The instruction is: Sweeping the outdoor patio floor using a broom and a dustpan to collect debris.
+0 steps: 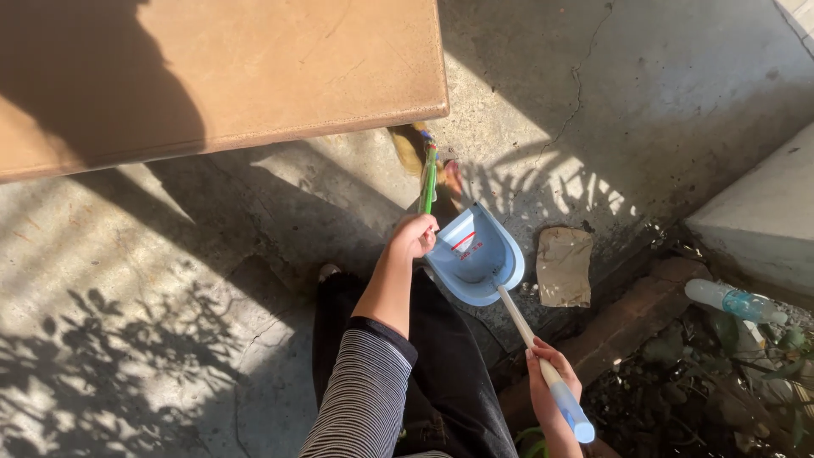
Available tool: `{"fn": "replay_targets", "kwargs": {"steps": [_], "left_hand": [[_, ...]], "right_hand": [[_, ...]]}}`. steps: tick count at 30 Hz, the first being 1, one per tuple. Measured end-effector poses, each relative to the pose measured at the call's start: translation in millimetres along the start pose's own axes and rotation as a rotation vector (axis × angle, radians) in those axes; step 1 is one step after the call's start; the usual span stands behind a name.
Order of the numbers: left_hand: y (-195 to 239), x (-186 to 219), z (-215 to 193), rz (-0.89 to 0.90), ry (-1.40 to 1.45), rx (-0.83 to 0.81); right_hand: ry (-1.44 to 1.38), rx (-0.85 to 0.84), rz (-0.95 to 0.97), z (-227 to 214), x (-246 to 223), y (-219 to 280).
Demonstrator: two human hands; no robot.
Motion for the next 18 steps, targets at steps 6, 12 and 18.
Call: {"fn": "replay_targets", "kwargs": {"steps": [6,12,18], "left_hand": [[192,-15,-118,0.114,-0.219,0.058],[334,-85,-211,-0.003,-0.437,0.514],[192,-78,-230,0.055,-0.116,0.496]], "right_hand": [[0.072,0.010,0.003,-15,0,-12],[-0.034,0.014,-0.057,-20,5,-23],[-0.070,0.008,-0.056,-4,-18,-34]]}}
Point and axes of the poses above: each hand's wrist, its own y-axis away from the middle knuckle, its own z-axis out of the palm, x = y × z, the point moved 6 cm from there along -y, towards the middle knuckle, and after that the axes turned 2 degrees about -x, right-handed, at the moved point
